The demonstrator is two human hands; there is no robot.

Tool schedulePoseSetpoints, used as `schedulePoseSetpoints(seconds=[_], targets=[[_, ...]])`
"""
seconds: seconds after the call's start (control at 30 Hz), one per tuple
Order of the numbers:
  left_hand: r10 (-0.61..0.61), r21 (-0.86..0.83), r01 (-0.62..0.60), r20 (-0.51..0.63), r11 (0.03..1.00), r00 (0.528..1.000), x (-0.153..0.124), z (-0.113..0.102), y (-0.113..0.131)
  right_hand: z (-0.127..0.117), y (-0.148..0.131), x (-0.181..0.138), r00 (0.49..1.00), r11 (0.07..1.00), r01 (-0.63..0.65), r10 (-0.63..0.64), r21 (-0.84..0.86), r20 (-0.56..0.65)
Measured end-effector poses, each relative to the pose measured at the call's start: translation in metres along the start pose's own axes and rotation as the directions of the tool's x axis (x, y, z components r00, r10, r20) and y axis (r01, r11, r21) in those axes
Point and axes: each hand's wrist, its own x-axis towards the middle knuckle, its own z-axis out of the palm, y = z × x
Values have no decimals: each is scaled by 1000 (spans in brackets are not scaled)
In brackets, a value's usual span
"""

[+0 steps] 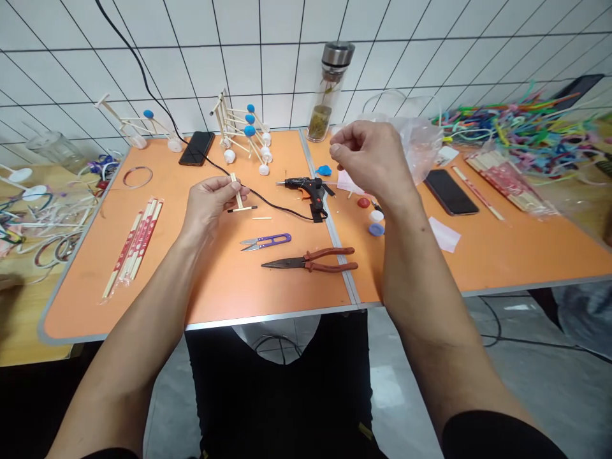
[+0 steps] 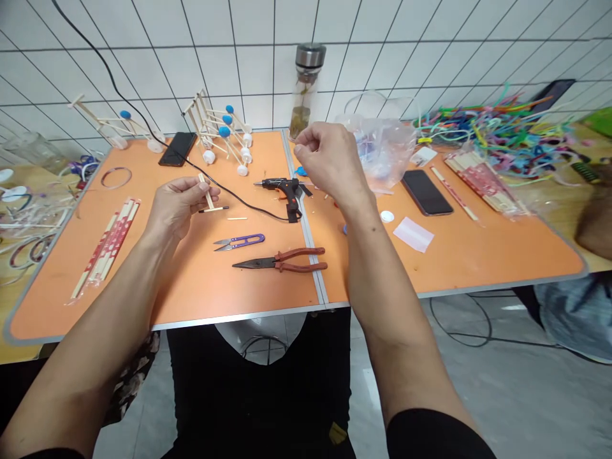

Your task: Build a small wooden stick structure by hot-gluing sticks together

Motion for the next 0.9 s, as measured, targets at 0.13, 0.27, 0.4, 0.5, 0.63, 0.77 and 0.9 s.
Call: schedulePoseSetpoints(seconds=[0.13, 0.27, 0.4, 0.5, 0.63, 0.77, 0.9], targets=[[12, -29, -11, 20, 1000, 1000, 2, -3, -6, -8, 9, 3, 993, 982, -115, 119, -152, 22], [3, -20, -2, 13, 1000, 1000, 0, 0, -6, 6, 21, -6, 923, 918, -251, 322, -306, 210], [-14, -3, 14, -10, 1000, 1000, -4, 5, -3, 27, 27, -11, 860, 863, -223, 393, -453, 325], [-32, 6, 32, -19, 999, 999, -6, 9, -2, 39, 30, -10, 825, 834, -188, 421, -519, 378], [-24, -17, 24, 7, 1000, 1000, -9, 11, -3, 47, 38, -8, 813, 845, -160, 406, -510, 418], [-16, -4, 16, 7, 1000, 1000, -11, 12, -3, 52, 41, -10, 812, 839, -182, 422, -512, 404], [-19, -8, 19, -3, 1000, 1000, -10, 12, -3, 55, 36, -12, 820, 828, -205, 436, -521, 371]])
